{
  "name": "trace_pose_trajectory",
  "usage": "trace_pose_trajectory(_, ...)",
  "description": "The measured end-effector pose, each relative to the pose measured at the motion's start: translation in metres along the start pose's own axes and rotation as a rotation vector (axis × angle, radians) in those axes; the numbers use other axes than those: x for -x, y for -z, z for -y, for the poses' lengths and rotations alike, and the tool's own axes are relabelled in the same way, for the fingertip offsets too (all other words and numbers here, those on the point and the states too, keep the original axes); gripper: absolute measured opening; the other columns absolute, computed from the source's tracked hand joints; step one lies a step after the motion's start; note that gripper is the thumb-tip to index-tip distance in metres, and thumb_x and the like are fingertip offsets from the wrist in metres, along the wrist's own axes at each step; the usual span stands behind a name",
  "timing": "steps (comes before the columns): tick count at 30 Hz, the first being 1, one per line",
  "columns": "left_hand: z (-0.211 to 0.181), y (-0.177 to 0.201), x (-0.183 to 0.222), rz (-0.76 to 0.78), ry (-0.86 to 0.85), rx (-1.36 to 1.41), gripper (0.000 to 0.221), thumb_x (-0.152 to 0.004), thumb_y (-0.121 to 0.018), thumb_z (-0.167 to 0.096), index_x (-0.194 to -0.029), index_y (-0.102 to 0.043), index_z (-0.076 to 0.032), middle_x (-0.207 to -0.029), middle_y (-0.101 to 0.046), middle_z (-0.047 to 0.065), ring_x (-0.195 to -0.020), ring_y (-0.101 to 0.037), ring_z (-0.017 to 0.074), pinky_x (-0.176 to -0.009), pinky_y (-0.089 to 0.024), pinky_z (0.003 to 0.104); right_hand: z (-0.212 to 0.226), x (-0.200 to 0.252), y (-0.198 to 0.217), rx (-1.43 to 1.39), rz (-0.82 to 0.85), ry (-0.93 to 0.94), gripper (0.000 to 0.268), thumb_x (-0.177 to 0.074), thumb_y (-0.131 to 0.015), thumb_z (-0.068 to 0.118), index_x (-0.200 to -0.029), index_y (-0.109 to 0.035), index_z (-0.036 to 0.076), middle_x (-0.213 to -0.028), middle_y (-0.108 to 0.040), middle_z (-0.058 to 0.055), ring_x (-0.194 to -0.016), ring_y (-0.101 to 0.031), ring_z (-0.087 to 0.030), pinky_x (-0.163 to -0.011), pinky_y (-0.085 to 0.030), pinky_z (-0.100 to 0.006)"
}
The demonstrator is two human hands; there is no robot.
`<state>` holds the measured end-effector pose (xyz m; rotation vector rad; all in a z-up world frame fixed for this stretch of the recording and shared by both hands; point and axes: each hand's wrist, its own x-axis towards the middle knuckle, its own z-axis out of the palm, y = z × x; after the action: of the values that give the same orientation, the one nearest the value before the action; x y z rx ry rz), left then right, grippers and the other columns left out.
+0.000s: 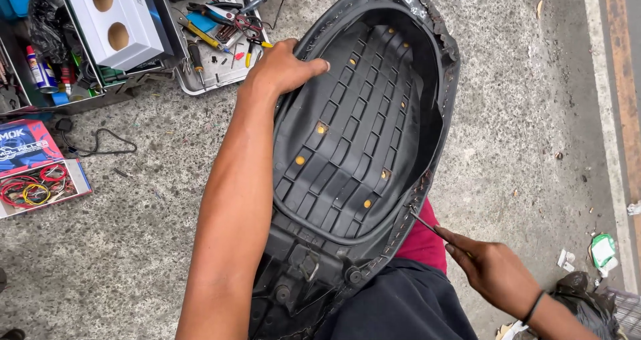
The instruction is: Repairing a motorcycle seat by prying staples and adjusting the cover using a screwdriver.
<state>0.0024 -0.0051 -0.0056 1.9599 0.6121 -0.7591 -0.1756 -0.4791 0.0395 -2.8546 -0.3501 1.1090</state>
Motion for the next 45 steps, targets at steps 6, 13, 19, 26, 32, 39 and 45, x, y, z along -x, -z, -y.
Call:
trace_pose_trajectory(6, -0.002, -0.004, 0.003, 0.004, 0.013, -0.008, 0.103, -0.093, -0.068, -0.063, -0.179, -0.027, -0.023, -0.185, -0.028, 0.006, -0.164, -0.039, 0.0348, -0.129, -0.037, 0.056, 0.006, -0.025, 0.038, 0.473, 0.197, 0.038, 0.048, -0.108, -0.05, 0.053, -0.155, -0.06, 0.054, -0.067, -0.074, -0.012, -0.067, -0.071, -0.04, -0.062, -0.048, -0.053)
trace_pose_trajectory(13, -0.001, -0.003, -0.005, -0.012, -0.006, -0.008, 0.106, -0.089, -0.07, -0.063, -0.178, -0.029, -0.023, -0.183, -0.034, 0.006, -0.162, -0.042, 0.0345, -0.126, -0.041, 0.054, 0.079, -0.044, 0.083, 0.57, 0.436, 0.037, 0.053, -0.115, -0.04, 0.041, -0.166, -0.043, 0.056, -0.104, -0.082, -0.014, -0.104, -0.077, -0.045, -0.082, -0.059, -0.055)
trace_pose_trajectory(19, 0.001, -0.002, -0.008, 0.002, -0.008, 0.004, 0.105, -0.091, -0.07, -0.06, -0.179, -0.027, -0.022, -0.183, -0.032, 0.008, -0.161, -0.042, 0.0374, -0.125, -0.042, 0.058, 0.08, -0.045, 0.089, 0.566, 0.456, 0.025, 0.051, -0.116, -0.037, 0.029, -0.162, -0.05, 0.046, -0.083, -0.076, -0.014, -0.081, -0.075, -0.043, -0.071, -0.055, -0.054)
trace_pose_trajectory(26, -0.001, -0.003, -0.01, 0.004, -0.021, -0.004, 0.106, -0.089, -0.069, -0.06, -0.179, -0.027, -0.022, -0.184, -0.032, 0.007, -0.162, -0.042, 0.0362, -0.125, -0.042, 0.056, 0.083, -0.051, 0.088, 0.603, 0.477, 0.047, 0.049, -0.116, -0.039, 0.031, -0.162, -0.049, 0.045, -0.081, -0.076, -0.01, -0.08, -0.077, -0.038, -0.069, -0.056, -0.051)
trace_pose_trajectory(32, -0.004, -0.011, -0.012, -0.002, -0.043, -0.029, 0.107, -0.088, -0.07, -0.061, -0.178, -0.028, -0.021, -0.183, -0.031, 0.01, -0.161, -0.041, 0.0375, -0.124, -0.042, 0.057, 0.108, -0.079, 0.095, 0.629, 0.647, 0.021, 0.019, -0.114, -0.045, 0.021, -0.109, -0.063, 0.023, -0.091, -0.068, 0.003, -0.081, -0.068, -0.016, -0.073, -0.059, -0.035)
trace_pose_trajectory(39, -0.002, -0.01, -0.025, -0.043, -0.072, -0.046, 0.109, -0.084, -0.07, -0.067, -0.177, -0.031, -0.027, -0.18, -0.034, 0.013, -0.154, -0.049, 0.0428, -0.12, -0.045, 0.059, 0.047, -0.056, 0.036, 0.251, 0.342, -0.032, 0.036, -0.108, -0.062, 0.032, -0.142, -0.075, 0.032, -0.11, -0.09, -0.006, -0.096, -0.089, -0.027, -0.084, -0.071, -0.045)
trace_pose_trajectory(45, -0.003, 0.001, -0.013, -0.003, -0.036, -0.023, 0.108, -0.089, -0.072, -0.062, -0.178, -0.029, -0.02, -0.184, -0.032, 0.008, -0.163, -0.041, 0.0342, -0.127, -0.039, 0.055, 0.022, -0.003, -0.035, -0.323, -0.1, -0.016, 0.051, -0.104, -0.069, 0.023, -0.155, -0.073, 0.027, -0.06, -0.031, 0.0, -0.059, -0.019, -0.013, -0.051, -0.027, -0.031)
